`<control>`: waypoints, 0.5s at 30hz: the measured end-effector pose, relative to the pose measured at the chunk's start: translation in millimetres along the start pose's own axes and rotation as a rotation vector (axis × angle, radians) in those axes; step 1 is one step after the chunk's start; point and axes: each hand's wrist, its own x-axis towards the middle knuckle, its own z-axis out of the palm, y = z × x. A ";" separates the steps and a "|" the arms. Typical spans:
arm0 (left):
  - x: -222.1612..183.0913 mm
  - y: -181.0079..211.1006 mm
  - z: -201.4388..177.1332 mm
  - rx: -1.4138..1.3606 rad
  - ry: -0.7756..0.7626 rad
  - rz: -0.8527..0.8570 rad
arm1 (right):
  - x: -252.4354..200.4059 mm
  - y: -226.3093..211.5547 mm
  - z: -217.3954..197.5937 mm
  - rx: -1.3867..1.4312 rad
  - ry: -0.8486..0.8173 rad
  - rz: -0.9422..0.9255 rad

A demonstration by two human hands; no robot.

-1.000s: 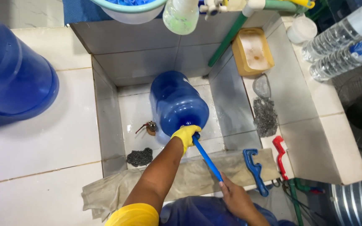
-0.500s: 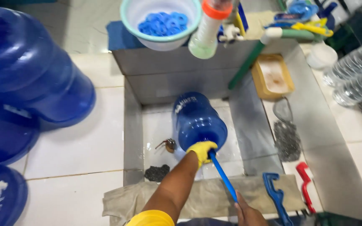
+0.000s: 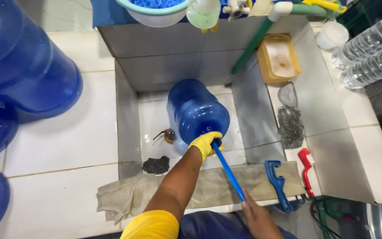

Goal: A person puts on protective gloves and scrubs a large water jug with a sponge before rinsing it in a sink.

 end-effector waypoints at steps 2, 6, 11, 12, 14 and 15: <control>-26.0 3.2 -3.5 0.255 0.113 0.123 | -7.9 4.3 13.0 -0.758 0.206 -0.243; 28.2 1.3 -9.0 -0.087 -0.067 -0.088 | -2.6 -15.9 11.5 0.138 0.006 -0.106; -9.4 2.5 -1.4 0.247 0.108 0.111 | 2.1 -25.4 14.0 -0.483 0.177 -0.250; 14.3 -2.1 -3.6 0.026 0.006 -0.005 | -8.4 -40.3 16.6 0.136 0.029 -0.053; 18.6 -2.4 -8.3 -0.188 -0.092 -0.126 | -10.1 -32.2 18.0 0.764 -0.123 0.145; 0.2 6.5 -7.7 0.039 -0.042 -0.055 | 2.3 -13.2 13.1 0.011 0.030 -0.060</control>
